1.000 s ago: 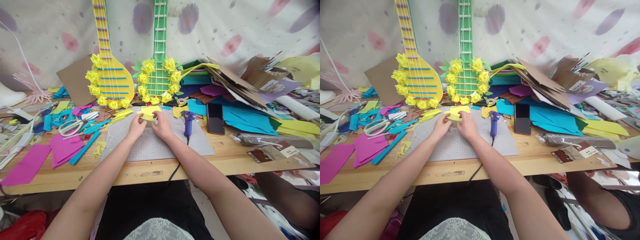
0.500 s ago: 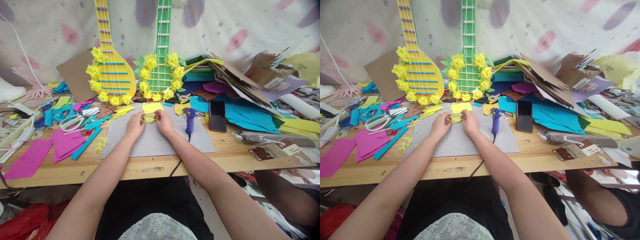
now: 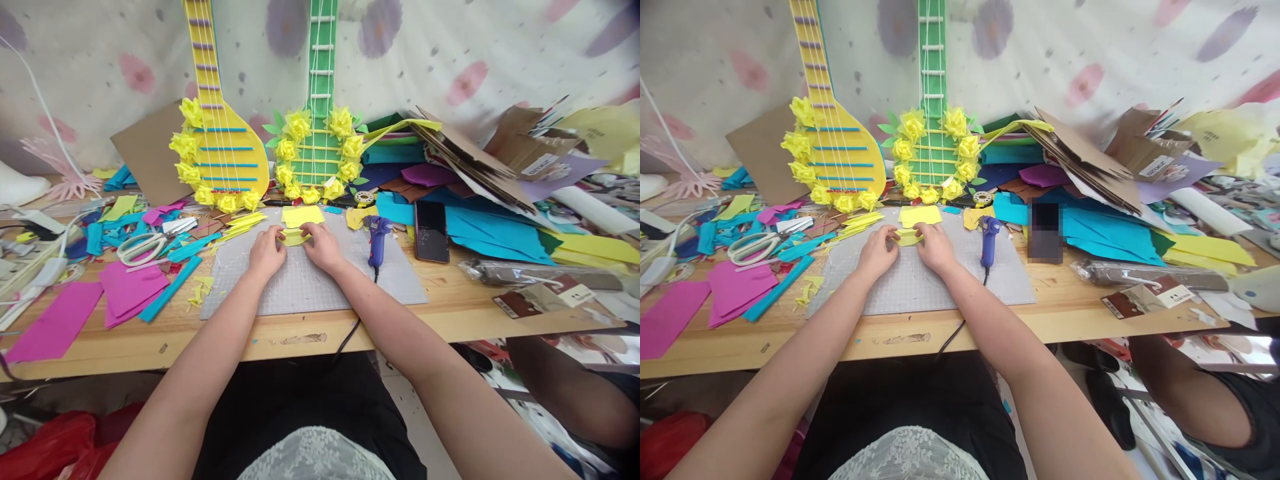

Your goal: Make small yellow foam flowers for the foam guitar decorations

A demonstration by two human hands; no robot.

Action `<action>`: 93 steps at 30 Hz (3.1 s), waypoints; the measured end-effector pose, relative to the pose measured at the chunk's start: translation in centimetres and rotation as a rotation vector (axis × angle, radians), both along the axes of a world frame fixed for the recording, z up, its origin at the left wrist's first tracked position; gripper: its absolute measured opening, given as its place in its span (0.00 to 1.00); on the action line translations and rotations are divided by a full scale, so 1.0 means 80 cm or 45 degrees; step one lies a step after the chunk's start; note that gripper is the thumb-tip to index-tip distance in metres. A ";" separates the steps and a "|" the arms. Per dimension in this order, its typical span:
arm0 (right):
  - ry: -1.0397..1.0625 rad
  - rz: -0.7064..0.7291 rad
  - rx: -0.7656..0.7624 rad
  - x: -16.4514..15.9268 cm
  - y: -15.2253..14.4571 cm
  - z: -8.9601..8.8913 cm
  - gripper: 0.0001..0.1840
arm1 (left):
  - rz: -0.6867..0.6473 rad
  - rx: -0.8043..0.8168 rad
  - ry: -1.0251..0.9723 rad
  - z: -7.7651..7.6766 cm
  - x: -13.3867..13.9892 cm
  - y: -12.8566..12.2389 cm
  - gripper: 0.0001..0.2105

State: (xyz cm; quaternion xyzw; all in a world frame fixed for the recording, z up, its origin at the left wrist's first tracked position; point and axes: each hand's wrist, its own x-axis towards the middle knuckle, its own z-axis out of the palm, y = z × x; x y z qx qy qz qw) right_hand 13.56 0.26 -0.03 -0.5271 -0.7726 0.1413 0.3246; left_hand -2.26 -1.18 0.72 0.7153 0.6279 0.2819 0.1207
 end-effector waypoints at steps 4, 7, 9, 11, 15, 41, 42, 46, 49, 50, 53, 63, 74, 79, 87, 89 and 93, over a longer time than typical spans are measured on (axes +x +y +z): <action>0.022 -0.055 -0.034 -0.004 0.003 -0.003 0.15 | 0.013 -0.001 -0.001 0.000 0.001 -0.001 0.19; 0.148 -0.076 -0.145 -0.002 0.009 -0.007 0.14 | 0.062 -0.006 0.007 0.002 0.002 -0.002 0.17; 0.217 -0.062 -0.201 0.000 0.010 -0.009 0.13 | 0.114 -0.014 0.002 0.002 0.002 -0.003 0.15; 0.249 -0.052 -0.228 0.001 0.011 -0.010 0.13 | 0.154 -0.026 -0.016 0.003 0.003 -0.003 0.14; 0.277 -0.091 -0.281 -0.001 0.011 -0.009 0.11 | 0.184 -0.008 -0.067 0.001 0.006 -0.003 0.17; -0.032 -0.245 -0.154 -0.017 0.009 -0.008 0.14 | 0.340 -0.024 0.024 -0.003 0.018 0.002 0.15; -0.048 -0.251 -0.152 -0.017 0.009 -0.007 0.14 | 0.343 -0.029 0.026 -0.003 0.018 0.002 0.16; -0.133 -0.285 -0.135 -0.022 0.004 -0.002 0.12 | 0.352 -0.049 0.024 -0.002 0.019 0.002 0.14; -0.207 -0.330 -0.125 -0.025 0.001 0.002 0.11 | 0.372 -0.062 0.027 -0.001 0.021 0.002 0.11; -0.225 -0.335 -0.123 -0.026 0.000 0.003 0.10 | 0.380 -0.066 0.029 0.000 0.021 0.001 0.11; -0.265 -0.329 -0.119 -0.027 0.000 0.003 0.08 | 0.374 -0.064 0.040 0.002 0.021 0.000 0.10; -0.373 -0.297 -0.053 -0.028 -0.002 -0.001 0.09 | 0.182 0.069 0.168 0.000 0.022 0.003 0.10; -0.190 -0.285 -0.052 -0.020 0.004 -0.003 0.12 | 0.316 0.045 0.154 -0.004 0.029 0.009 0.07; -0.115 -0.242 0.000 -0.021 0.004 -0.008 0.12 | 0.317 0.010 0.167 -0.001 0.032 0.006 0.07; -0.092 -0.228 -0.061 -0.017 0.007 -0.011 0.15 | 0.307 -0.119 0.050 0.001 0.020 0.004 0.05; -0.086 -0.231 -0.069 -0.017 0.007 -0.010 0.15 | 0.312 -0.155 0.022 0.001 0.016 0.004 0.08; -0.096 -0.212 -0.068 -0.017 0.007 -0.011 0.15 | 0.362 -0.194 -0.073 0.004 0.013 0.009 0.12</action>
